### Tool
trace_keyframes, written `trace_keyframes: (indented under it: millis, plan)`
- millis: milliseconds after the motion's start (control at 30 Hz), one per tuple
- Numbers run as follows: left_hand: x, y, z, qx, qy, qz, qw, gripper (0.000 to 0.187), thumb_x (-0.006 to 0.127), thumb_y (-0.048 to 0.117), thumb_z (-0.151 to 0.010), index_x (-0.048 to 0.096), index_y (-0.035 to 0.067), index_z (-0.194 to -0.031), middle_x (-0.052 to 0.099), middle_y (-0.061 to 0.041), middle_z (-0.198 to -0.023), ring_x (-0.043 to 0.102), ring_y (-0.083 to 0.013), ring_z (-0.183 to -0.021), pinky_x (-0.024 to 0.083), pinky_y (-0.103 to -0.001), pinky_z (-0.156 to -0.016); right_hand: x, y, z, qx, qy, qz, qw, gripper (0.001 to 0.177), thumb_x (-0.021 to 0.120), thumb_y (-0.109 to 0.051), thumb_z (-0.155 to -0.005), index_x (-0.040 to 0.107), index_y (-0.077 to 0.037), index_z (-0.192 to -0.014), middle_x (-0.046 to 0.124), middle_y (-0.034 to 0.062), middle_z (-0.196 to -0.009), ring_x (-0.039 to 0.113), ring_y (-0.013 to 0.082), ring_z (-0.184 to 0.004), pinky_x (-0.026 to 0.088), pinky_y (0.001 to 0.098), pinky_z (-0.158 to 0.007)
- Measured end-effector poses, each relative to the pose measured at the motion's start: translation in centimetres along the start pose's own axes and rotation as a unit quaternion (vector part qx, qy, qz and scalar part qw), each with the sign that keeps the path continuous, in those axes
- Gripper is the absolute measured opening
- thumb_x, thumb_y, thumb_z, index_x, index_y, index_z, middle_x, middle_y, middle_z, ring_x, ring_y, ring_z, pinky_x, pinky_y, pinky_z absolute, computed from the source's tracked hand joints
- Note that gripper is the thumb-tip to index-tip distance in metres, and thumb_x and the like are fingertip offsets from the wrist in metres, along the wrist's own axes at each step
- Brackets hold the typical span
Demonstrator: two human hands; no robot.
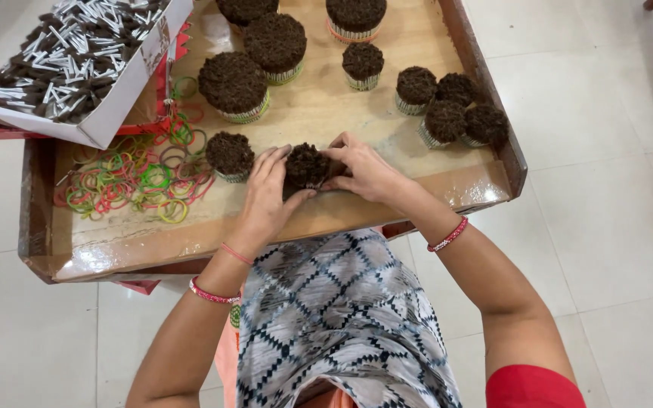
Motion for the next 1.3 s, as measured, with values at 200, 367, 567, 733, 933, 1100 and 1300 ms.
trace_keyframes:
  millis: [200, 367, 567, 733, 933, 1100, 1300]
  plan:
    - [-3.6, 3.9, -1.7, 0.005, -0.028, 0.054, 0.998, 0.101, 0.093, 0.034, -0.075, 0.037, -0.007, -0.149, 0.050, -0.028, -0.144, 0.049, -0.0419, -0.134, 0.042, -0.046, -0.110, -2.8, -3.4, 0.8, 0.007, -0.026, -0.045, 0.999, 0.069, 0.087, -0.013, -0.072, 0.058, -0.006, -0.135, 0.053, 0.0169, -0.124, 0.064, 0.0296, -0.102, 0.057, 0.0371, -0.084]
    - [-1.4, 4.8, -3.1, 0.016, -0.044, -0.041, 0.998, 0.087, 0.088, 0.026, -0.073, 0.045, 0.005, -0.145, 0.059, -0.022, -0.125, 0.057, -0.0408, -0.118, 0.049, -0.048, -0.100, -0.5, 0.9, -0.3, -0.001, 0.083, -0.016, 0.996, 0.046, 0.073, -0.007, -0.083, 0.065, -0.008, -0.128, 0.054, 0.0147, -0.124, 0.069, 0.0271, -0.101, 0.058, 0.0374, -0.089]
    - [-5.8, 7.9, -3.6, 0.005, -0.021, -0.083, 0.996, 0.073, 0.083, 0.020, -0.082, 0.048, 0.006, -0.144, 0.059, -0.020, -0.119, 0.058, -0.0408, -0.112, 0.048, -0.048, -0.098, 1.4, 2.4, 0.3, -0.059, 0.204, 0.215, 0.953, 0.014, 0.072, -0.008, -0.087, 0.069, -0.007, -0.100, 0.059, 0.0117, -0.103, 0.063, 0.0305, -0.103, 0.054, 0.0419, -0.087]
    - [-3.4, 4.7, -1.1, 0.063, -0.033, -0.088, 0.994, 0.063, 0.080, 0.017, -0.083, 0.052, 0.009, -0.139, 0.059, -0.018, -0.123, 0.058, -0.0386, -0.116, 0.049, -0.045, -0.104, 0.2, 2.2, 1.1, -0.066, 0.245, 0.239, 0.937, 0.008, 0.069, -0.008, -0.092, 0.065, -0.004, -0.098, 0.060, 0.0147, -0.102, 0.061, 0.0324, -0.101, 0.053, 0.0433, -0.084]
    - [-4.4, 7.5, -1.9, 0.078, -0.020, -0.082, 0.993, 0.078, 0.087, 0.028, -0.072, 0.052, 0.002, -0.136, 0.057, -0.023, -0.126, 0.054, -0.0417, -0.114, 0.046, -0.048, -0.096, -0.1, 1.6, 3.5, -0.013, 0.269, 0.011, 0.963, 0.010, 0.066, -0.006, -0.098, 0.066, -0.002, -0.107, 0.065, 0.0135, -0.104, 0.066, 0.0350, -0.096, 0.053, 0.0424, -0.083]
    - [-5.6, 7.7, -2.4, 0.002, -0.079, -0.099, 0.992, 0.058, 0.077, 0.017, -0.083, 0.057, 0.007, -0.137, 0.060, -0.016, -0.115, 0.056, -0.0352, -0.109, 0.048, -0.047, -0.098, 0.1, -0.1, 3.9, -0.064, 0.286, -0.041, 0.955, 0.014, 0.066, -0.005, -0.094, 0.069, -0.004, -0.107, 0.063, 0.0135, -0.103, 0.068, 0.0313, -0.093, 0.057, 0.0396, -0.082]
    - [-4.4, 6.8, -2.2, 0.121, -0.097, -0.054, 0.986, 0.057, 0.077, 0.026, -0.084, 0.057, 0.002, -0.132, 0.060, -0.018, -0.132, 0.055, -0.0373, -0.122, 0.046, -0.047, -0.102, 2.2, -0.3, 1.4, -0.058, 0.236, 0.072, 0.967, 0.008, 0.073, -0.011, -0.095, 0.072, -0.006, -0.102, 0.065, 0.0137, -0.101, 0.066, 0.0364, -0.091, 0.054, 0.0449, -0.079]
Point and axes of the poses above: each hand's wrist, its own z-axis away from the middle knuckle, its own x-axis out of the palm, y = z × x, the point moved 2 cm from there along -z, towards the middle knuckle
